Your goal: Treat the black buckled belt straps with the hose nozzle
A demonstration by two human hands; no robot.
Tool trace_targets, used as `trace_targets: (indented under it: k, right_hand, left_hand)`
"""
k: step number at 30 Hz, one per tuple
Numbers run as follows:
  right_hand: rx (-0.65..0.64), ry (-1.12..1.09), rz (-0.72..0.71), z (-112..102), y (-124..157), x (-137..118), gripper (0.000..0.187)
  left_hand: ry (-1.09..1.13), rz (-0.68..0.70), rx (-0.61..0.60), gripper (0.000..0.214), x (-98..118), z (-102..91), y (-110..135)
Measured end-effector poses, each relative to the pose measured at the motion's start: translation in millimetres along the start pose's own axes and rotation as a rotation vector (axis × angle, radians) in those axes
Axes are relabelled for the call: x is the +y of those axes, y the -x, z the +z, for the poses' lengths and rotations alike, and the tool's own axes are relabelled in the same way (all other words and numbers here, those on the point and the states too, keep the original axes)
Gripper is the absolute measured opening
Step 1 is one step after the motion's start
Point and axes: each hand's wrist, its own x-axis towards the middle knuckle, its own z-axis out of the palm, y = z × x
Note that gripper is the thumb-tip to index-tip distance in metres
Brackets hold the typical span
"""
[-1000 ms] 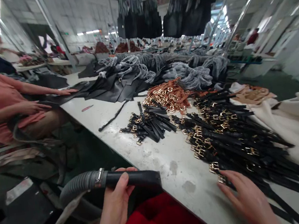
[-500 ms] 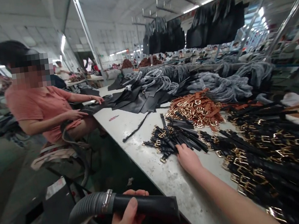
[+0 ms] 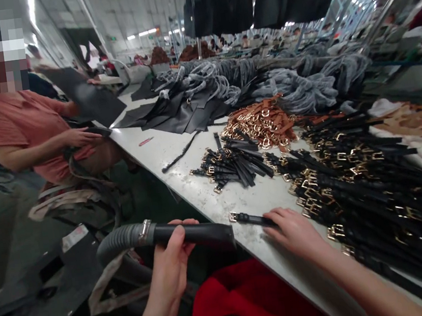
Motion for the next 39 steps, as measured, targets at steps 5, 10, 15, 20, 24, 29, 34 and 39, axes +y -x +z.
trace_targets:
  k: [5, 10, 15, 20, 24, 29, 34, 39]
  right_hand:
    - [0.085, -0.205, 0.114, 21.7, -8.8, -15.7, 0.022]
    - [0.139, -0.294, 0.101, 33.7, -7.5, -12.6, 0.018]
    - [0.177, -0.332, 0.136, 30.3, -5.5, -15.0, 0.014]
    - [0.179, -0.361, 0.142, 25.6, -10.4, -19.3, 0.012]
    - [0.200, -0.312, 0.182, 24.3, -12.8, -18.1, 0.012]
    - [0.210, -0.287, 0.171, 23.4, -12.3, -20.4, 0.010]
    - [0.205, -0.276, 0.181, 24.2, -12.6, -21.4, 0.011]
    - [0.195, -0.320, 0.170, 26.2, -10.7, -20.5, 0.011]
  left_hand:
    - [-0.045, 0.011, -0.055, 0.039, -6.3, 16.8, -2.1]
    - [-0.082, 0.084, -0.067, 0.037, -34.6, 47.6, -12.5]
    - [-0.239, 0.052, -0.188, 0.035, -39.0, 58.9, -12.2]
    - [-0.241, 0.117, -0.128, 0.032, -34.3, 60.6, -18.0]
    - [-0.269, 0.023, -0.160, 0.031, -40.5, 64.7, -23.1]
    - [-0.242, 0.015, -0.065, 0.027, -27.1, 56.9, -31.2]
    - [-0.220, 0.050, -0.094, 0.032, -34.0, 62.5, -27.4]
    - [-0.205, -0.023, -0.124, 0.038, -32.5, 55.6, -23.9]
